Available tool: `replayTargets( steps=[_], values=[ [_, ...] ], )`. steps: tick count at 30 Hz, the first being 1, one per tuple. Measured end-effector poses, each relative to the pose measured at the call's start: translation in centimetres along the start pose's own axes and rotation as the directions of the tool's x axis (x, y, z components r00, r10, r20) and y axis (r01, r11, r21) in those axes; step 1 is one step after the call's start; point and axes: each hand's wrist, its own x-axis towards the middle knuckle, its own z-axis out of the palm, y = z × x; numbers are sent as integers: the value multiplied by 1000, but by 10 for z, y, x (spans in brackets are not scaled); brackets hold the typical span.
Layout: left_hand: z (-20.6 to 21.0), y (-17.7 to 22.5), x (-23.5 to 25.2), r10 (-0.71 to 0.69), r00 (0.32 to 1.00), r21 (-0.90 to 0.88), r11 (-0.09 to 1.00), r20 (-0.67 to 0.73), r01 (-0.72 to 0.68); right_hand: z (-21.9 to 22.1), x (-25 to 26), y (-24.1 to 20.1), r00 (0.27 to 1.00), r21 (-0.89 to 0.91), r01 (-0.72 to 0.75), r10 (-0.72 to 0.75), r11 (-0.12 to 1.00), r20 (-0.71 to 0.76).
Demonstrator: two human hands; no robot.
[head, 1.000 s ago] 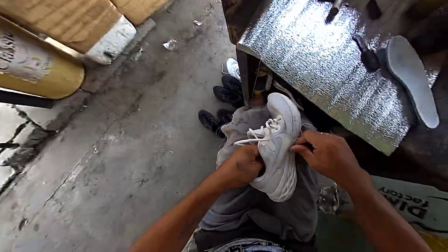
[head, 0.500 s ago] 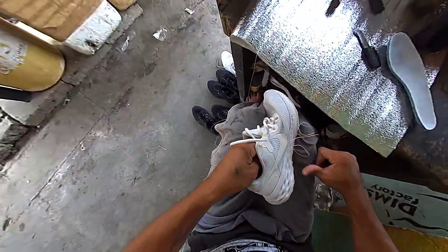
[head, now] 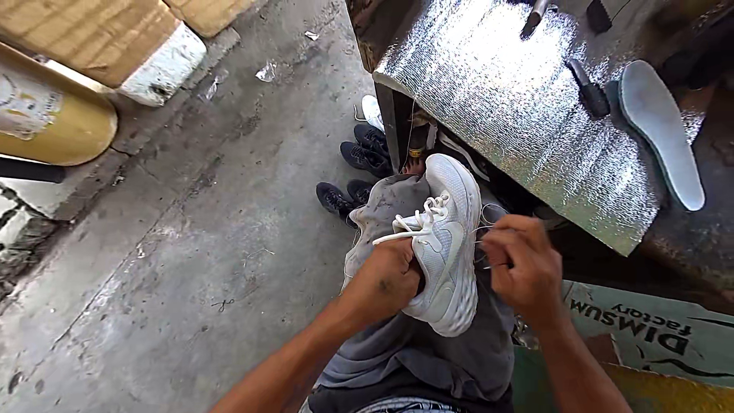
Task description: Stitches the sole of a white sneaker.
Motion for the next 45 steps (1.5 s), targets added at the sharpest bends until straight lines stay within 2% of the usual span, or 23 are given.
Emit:
replayTargets(
  steps=[3,5,7,8,10,11,13,15,19,22,23,25,27,29,31,33,34,36,37,38,41,43,45],
  values=[
    [-7,-4,-3,32,999,49,998,23,-34,-18,2,15,962,357,-228,265,906,-58],
    [-11,-8,-4,60,998,85,994,30,-62,-19,0,8,882,806,-357,455,472,125],
    [-14,-13,-5,78,996,97,992,52,-83,-22,-6,7,854,928,-357,440,111,276],
    [-16,-14,-6,86,994,108,990,62,-92,-24,-8,13,876,932,-340,403,126,266],
    [-18,-16,-9,97,992,140,984,74,-107,-22,-12,21,924,792,-328,351,516,154],
    [-19,-16,-9,104,991,157,981,81,-115,-17,-11,17,939,558,-321,333,766,83],
    [-19,-15,-8,113,989,194,972,93,-130,-2,-6,5,950,81,-312,309,947,51],
    [-18,-14,-6,126,988,218,965,93,-144,8,-1,-3,952,-15,-290,290,957,96],
    [-36,-28,-22,174,984,305,936,41,-178,-44,-28,17,898,395,-355,191,847,397],
    [-79,-69,-58,89,996,382,921,-16,-76,-91,-103,69,814,126,-471,376,873,443],
    [-92,-86,-73,33,999,402,915,-32,-17,-101,-133,92,739,-88,-545,527,834,420],
    [-105,-109,-95,-60,998,402,913,-37,69,-110,-191,137,453,-411,-715,822,566,345],
    [-104,-112,-101,-71,997,310,949,8,65,-103,-234,163,260,-521,-768,925,372,278],
    [-96,-98,-96,36,997,52,998,62,-39,-83,-218,152,359,-350,-825,890,443,282],
    [-89,-76,-83,249,964,-312,927,93,-209,-54,-168,99,604,-96,-770,769,630,209],
    [-72,-55,-62,452,892,-664,658,-29,-355,-27,-104,43,847,143,-530,528,836,59],
    [-60,-44,-54,481,866,-789,475,-138,-389,-17,-78,19,912,234,-404,411,885,20],
    [-44,-29,-42,432,864,-913,183,-258,-364,-1,-41,-16,957,286,-288,285,914,53],
    [-42,-27,-39,405,883,-937,143,-238,-319,4,-29,-25,951,239,-307,289,921,108],
    [-42,-29,-39,356,915,-937,214,-190,-277,5,-22,-30,927,175,-360,330,916,179],
    [-45,-38,-42,120,990,-659,739,-77,-140,-4,-9,-31,883,114,-424,381,899,275],
    [-36,-38,-48,15,998,-394,918,-68,-41,-11,-15,-28,909,418,-405,308,813,281],
    [-29,-36,-48,43,995,-135,989,-93,-56,-11,-15,-24,942,838,-331,208,434,264]
  ],
)
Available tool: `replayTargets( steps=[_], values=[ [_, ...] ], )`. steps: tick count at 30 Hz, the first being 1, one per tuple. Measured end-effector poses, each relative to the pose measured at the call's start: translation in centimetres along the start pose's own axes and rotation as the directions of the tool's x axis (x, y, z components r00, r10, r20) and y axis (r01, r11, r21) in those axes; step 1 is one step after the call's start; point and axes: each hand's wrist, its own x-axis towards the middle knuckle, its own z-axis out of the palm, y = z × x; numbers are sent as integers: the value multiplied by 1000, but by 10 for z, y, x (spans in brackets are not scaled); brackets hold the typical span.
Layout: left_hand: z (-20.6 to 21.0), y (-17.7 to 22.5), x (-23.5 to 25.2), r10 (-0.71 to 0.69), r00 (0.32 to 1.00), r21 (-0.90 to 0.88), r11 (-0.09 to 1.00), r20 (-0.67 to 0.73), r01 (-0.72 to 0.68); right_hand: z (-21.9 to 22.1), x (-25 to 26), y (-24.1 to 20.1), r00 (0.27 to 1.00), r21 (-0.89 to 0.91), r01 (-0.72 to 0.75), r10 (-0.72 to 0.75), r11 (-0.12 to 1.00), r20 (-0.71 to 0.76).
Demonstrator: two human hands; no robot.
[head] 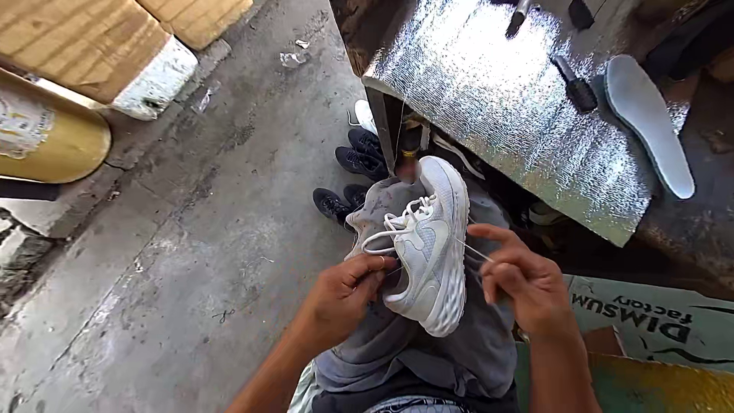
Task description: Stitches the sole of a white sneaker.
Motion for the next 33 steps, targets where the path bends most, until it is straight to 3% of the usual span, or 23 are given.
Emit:
replayTargets(
  steps=[1,2,3,4,5,7,9,13,19,26,28,30,33],
  values=[
    [3,1,0,55,998,124,991,-11,-53,1,0,1,1000,209,15,-12,978,-19],
    [5,2,0,119,993,235,965,-17,-111,4,0,2,995,268,38,-12,963,-98],
    [6,4,0,172,985,328,932,-23,-155,8,0,3,978,121,48,-22,991,-209],
    [7,4,0,207,978,400,899,-29,-178,11,0,6,954,-162,14,-62,987,-294],
    [8,5,-1,227,973,458,869,-36,-186,15,0,9,943,-440,-50,-103,897,-316],
    [8,8,-3,238,971,531,826,-29,-187,30,0,13,942,-732,-170,-110,660,-318],
    [11,9,-8,229,973,589,788,-12,-178,45,3,15,932,-828,-247,-111,504,-346],
    [9,13,-20,203,979,683,711,25,-165,56,7,21,922,-854,-285,-119,436,-369],
    [4,15,-51,167,985,739,658,44,-145,52,4,23,946,-862,-238,-96,447,-311],
    [-4,15,-76,127,991,670,732,43,-123,57,3,24,953,-861,-215,-95,460,-288],
    [-7,14,-67,89,995,527,844,37,-95,52,2,21,956,-817,-206,-69,538,-286],
    [-9,15,-49,79,996,301,949,50,-90,37,-2,19,960,-671,-152,-52,726,-274],
    [-9,16,-14,-47,979,-110,991,197,70,14,-12,28,950,-422,-3,-129,906,-284]
  ],
)
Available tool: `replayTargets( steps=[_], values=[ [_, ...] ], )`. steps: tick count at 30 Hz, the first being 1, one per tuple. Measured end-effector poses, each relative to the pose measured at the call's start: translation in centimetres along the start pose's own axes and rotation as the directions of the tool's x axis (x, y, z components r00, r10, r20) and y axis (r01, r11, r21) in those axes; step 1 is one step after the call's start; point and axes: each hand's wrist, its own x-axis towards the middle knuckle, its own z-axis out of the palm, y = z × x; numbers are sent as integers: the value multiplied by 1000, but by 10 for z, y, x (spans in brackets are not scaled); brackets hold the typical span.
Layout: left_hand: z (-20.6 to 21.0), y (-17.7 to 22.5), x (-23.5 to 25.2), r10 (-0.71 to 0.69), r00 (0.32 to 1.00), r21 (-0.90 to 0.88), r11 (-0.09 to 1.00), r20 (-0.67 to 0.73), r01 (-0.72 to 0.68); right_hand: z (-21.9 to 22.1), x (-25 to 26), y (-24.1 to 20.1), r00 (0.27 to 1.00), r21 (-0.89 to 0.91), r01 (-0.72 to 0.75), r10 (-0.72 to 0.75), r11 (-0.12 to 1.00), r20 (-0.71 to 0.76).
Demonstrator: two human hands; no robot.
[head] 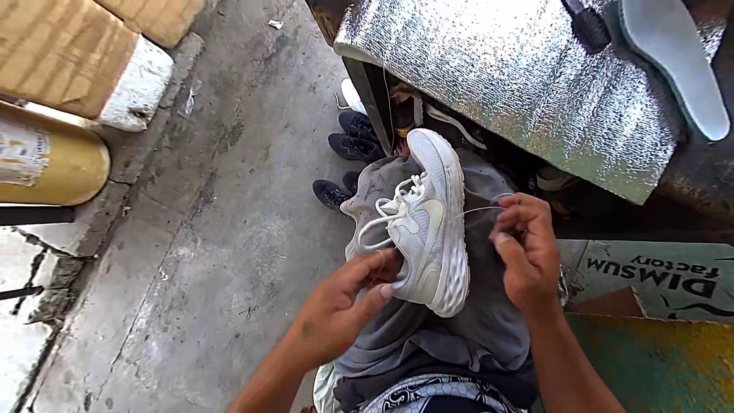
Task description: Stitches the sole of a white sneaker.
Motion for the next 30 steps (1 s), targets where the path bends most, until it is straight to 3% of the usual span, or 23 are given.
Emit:
replayTargets(
  steps=[3,6,11,26,30],
  values=[
    [-7,-1,35,-99,970,-457,868,223,194,-12,-2,4,997,41,22,-19,999,-73],
    [-2,-1,57,-101,929,-584,752,357,306,-19,-8,-9,999,-83,-49,49,995,4],
    [3,-2,72,-152,927,-580,742,344,337,-16,-12,-3,986,-219,27,10,975,165],
    [-3,-1,83,-161,891,-518,764,424,385,-20,-2,6,969,-148,20,17,989,245],
    [-4,-2,85,-150,882,-503,773,446,386,-29,8,-1,943,-247,38,47,968,329]
  ],
)
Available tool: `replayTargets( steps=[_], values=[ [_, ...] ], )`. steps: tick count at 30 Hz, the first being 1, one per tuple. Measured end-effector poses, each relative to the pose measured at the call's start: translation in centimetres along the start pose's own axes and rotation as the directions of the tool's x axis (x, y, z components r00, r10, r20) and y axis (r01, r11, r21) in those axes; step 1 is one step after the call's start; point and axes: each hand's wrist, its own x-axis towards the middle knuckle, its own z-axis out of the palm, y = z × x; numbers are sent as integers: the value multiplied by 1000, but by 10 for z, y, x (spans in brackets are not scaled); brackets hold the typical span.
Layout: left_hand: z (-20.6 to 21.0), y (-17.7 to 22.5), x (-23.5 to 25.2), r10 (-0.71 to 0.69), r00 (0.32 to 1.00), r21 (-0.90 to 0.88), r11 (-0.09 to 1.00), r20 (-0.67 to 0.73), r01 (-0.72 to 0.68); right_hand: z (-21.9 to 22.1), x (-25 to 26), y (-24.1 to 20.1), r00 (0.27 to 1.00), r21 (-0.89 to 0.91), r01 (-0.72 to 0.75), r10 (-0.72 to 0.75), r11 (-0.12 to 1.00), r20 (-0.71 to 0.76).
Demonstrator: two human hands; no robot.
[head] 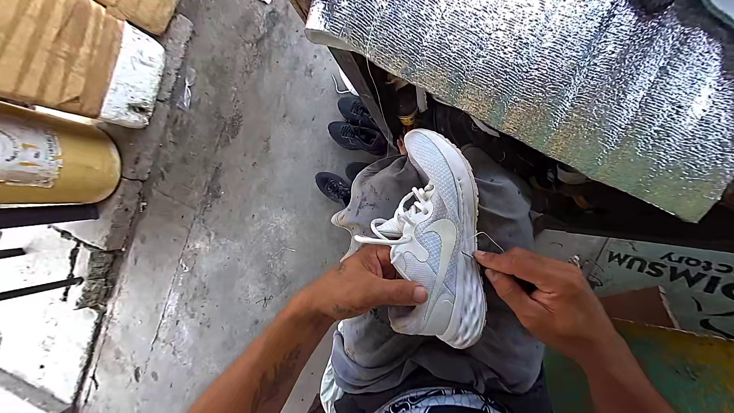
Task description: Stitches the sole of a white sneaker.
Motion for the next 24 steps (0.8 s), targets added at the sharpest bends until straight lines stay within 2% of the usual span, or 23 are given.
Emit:
replayTargets(
  steps=[3,6,9,12,15,17,19,21,22,23,24],
  values=[
    [-2,1,2,-23,999,23,999,24,23,-22,18,-8,987,-162,69,-44,984,153],
    [-1,4,4,-49,998,65,997,35,47,-37,42,-15,945,-267,192,-104,944,311],
    [-1,6,8,-36,998,144,989,45,29,-35,59,-28,903,-394,314,-143,864,404],
    [-1,7,10,-49,999,178,983,15,46,-17,65,-38,886,-503,365,-126,783,445],
    [2,5,8,-45,997,129,990,-69,54,-8,68,-32,904,-479,347,-151,806,401],
    [7,-1,1,16,992,84,996,-124,-5,-15,70,-25,912,-355,297,-154,886,379],
    [6,-10,-19,117,977,98,990,-181,-100,-29,72,-19,907,-300,281,-149,912,395],
    [-11,-26,-61,221,904,187,969,-367,-161,-41,69,-15,903,-331,323,-184,886,389],
    [-27,-38,-90,258,829,263,955,-496,-140,-46,67,-12,905,-352,332,-190,875,382],
    [-45,-49,-120,277,737,352,934,-617,-56,-52,66,-8,907,-367,332,-187,869,378],
    [-63,-60,-148,291,635,456,884,-715,108,-57,67,-5,907,-376,332,-183,865,380]
  ],
)
